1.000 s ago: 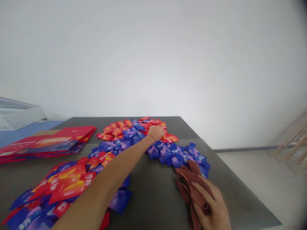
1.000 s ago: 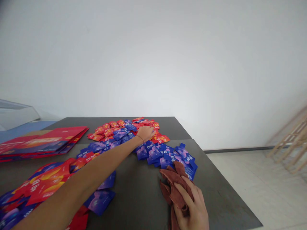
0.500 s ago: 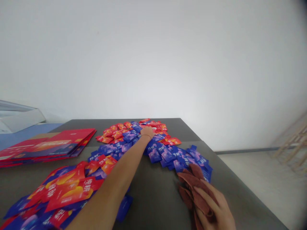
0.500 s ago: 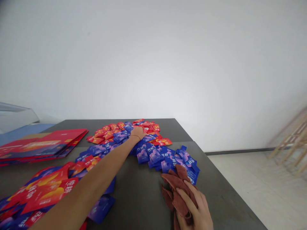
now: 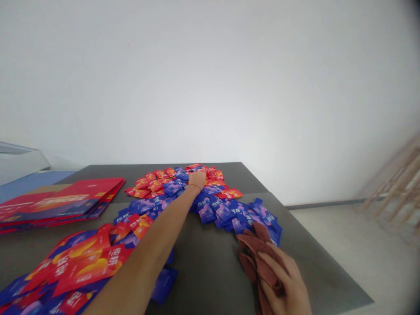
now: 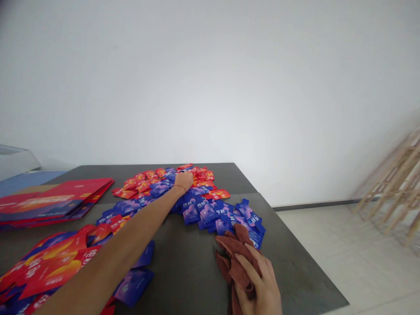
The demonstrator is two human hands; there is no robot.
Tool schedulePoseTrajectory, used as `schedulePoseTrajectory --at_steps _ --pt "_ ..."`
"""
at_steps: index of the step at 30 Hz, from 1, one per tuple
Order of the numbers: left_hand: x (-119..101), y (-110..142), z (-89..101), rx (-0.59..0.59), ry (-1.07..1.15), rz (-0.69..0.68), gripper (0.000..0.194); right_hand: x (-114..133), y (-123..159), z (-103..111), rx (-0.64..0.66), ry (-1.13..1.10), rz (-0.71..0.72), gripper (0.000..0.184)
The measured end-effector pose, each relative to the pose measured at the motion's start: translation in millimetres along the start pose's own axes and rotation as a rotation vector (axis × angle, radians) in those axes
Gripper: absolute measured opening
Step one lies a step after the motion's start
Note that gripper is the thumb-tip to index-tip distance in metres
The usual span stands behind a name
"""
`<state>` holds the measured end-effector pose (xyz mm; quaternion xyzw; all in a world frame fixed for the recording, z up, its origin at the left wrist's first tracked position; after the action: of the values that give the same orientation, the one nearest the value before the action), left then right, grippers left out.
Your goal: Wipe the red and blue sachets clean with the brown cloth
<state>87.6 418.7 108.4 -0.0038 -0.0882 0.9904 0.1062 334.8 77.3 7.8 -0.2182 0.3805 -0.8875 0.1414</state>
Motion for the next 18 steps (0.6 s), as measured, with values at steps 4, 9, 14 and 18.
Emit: schedulePoseTrajectory --at_steps 4,9,14,18 --pt "9 12 17.8 -0.06 -0.047 -0.087 0.04 4 -2 -1 -0.025 -0.052 -0.042 0.039" --pt "3 53 40.3 -0.098 -0.142 -0.259 0.038 3 -1 -4 -0.02 -0.095 -0.107 0.038" --pt "-15 137 49.5 -0.109 -0.216 -0.504 0.022 9 -7 -4 -0.015 -0.121 -0.129 0.037" --pt "-25 213 47.7 -0.115 -0.247 -0.68 0.025 9 -8 -3 -0.027 -0.125 -0.132 0.038"
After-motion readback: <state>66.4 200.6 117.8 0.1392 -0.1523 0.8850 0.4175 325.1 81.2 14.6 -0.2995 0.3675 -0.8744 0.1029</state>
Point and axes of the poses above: each hand's wrist, its own y-axis away from the middle knuckle, its own z-axis out of the back of the hand, x = y × z, the point moved 4 cm from there along -y, towards the middle knuckle, and after that the axes turned 1 degree about x, right-handed, at the moved point
